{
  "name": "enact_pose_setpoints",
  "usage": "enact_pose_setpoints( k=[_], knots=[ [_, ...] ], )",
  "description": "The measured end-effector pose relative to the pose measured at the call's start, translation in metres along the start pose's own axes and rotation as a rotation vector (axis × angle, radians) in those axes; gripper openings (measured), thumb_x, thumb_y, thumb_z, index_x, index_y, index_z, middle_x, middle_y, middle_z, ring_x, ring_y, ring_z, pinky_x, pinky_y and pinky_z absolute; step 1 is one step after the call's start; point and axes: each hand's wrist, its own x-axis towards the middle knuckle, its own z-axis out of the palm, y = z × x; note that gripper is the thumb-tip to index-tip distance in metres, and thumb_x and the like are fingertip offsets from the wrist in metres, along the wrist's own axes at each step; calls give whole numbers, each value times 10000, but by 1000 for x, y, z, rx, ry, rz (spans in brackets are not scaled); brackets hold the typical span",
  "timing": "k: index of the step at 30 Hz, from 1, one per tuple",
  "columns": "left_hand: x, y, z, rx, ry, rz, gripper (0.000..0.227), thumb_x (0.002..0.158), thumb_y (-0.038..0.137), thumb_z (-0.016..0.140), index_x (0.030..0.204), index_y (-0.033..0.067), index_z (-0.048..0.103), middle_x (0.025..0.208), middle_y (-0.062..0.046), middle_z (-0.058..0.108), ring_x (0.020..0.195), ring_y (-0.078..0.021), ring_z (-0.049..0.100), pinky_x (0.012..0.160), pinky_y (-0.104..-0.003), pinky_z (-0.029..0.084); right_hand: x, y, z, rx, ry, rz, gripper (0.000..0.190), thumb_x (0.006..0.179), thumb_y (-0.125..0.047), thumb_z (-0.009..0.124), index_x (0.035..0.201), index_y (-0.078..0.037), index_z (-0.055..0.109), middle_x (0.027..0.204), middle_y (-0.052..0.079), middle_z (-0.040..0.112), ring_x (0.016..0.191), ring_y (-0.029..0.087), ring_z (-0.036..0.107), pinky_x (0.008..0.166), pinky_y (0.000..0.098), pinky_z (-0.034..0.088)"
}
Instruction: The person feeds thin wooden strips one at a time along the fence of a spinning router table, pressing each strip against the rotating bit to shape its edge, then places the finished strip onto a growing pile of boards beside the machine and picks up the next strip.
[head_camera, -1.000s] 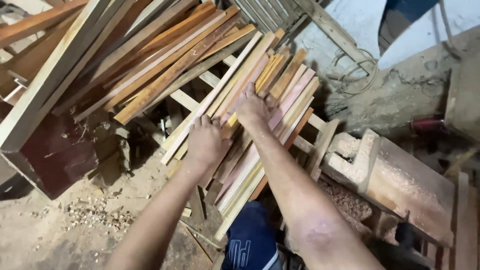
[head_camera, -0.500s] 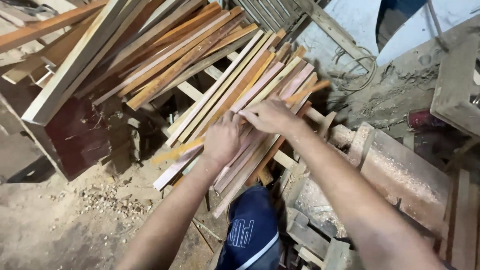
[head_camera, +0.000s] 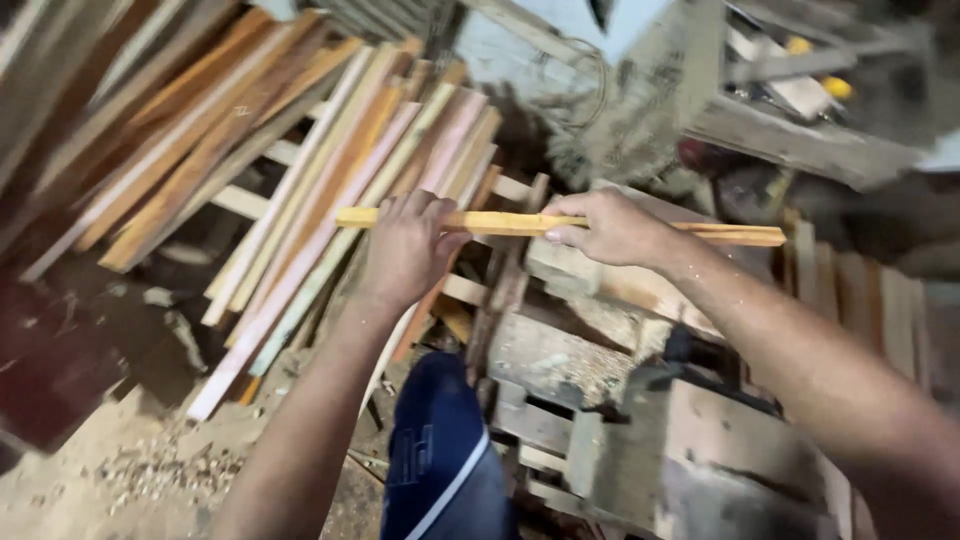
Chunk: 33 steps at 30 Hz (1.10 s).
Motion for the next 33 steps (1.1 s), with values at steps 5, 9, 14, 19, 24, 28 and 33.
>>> enact_pose_setpoints(
  k=[5, 9, 14, 19, 24, 28, 33],
  knots=[
    [19, 44, 50, -97, -28, 87, 428, 887, 383, 783, 1205, 108, 701, 1045, -85, 641, 1009, -296, 646, 954, -413, 448, -75, 83, -16, -21, 53, 151, 295, 889, -347, 752, 1174, -275, 762, 1033, 89, 787, 1034, 337, 716, 906, 455, 546],
    [33, 81, 88, -118, -101, 125, 390, 908, 356, 751, 1220, 129, 692, 1053, -78, 652, 1017, -293, 655, 956, -422, 450, -137, 126, -28, -58, 137, 241, 372, 862, -330, 786, 1192, -179, 701, 1116, 157, 761, 1120, 407, 684, 967, 516, 526],
    [47, 129, 145, -159, -142, 164, 311, 912, 345, 726, 1169, 178, 670, 1023, -57, 652, 995, -294, 680, 948, -409, 482, -194, 170, -23, -106, 260, 351, 392, 840, -371, 800, 1187, -249, 661, 1109, 96, 763, 1110, 365, 688, 965, 506, 529],
    [51, 153, 175, -312, -209, 159, 241, 923, 290, 732, 1114, 154, 679, 1035, -74, 654, 997, -334, 684, 927, -429, 502, -233, 222, 3, -66, 530, 251, 166, 912, -298, 789, 1071, -250, 778, 897, 97, 757, 956, 340, 711, 872, 439, 545],
    [46, 159, 190, -346, -216, 172, 239, 941, 207, 702, 1159, 114, 726, 1098, -106, 648, 1017, -378, 667, 942, -467, 495, -261, 268, 35, -28, 734, 156, 320, 798, -218, 918, 1101, -212, 814, 828, 35, 728, 924, 269, 667, 876, 384, 529],
    [51, 176, 184, -316, -250, 182, 216, 920, 231, 721, 1129, 181, 748, 1065, -21, 644, 1022, -269, 611, 919, -380, 432, -254, 244, 32, -46, 776, 108, 416, 745, -152, 932, 1139, -142, 797, 965, 109, 764, 942, 350, 671, 904, 443, 515],
    [55, 218, 194, -442, -323, 201, 188, 939, 241, 731, 1111, 177, 773, 1004, -2, 690, 987, -194, 584, 880, -348, 391, -211, 232, 55, -50, 808, -4, 434, 694, -263, 960, 1082, -161, 794, 1021, 49, 791, 941, 325, 684, 871, 406, 514]
  ],
)
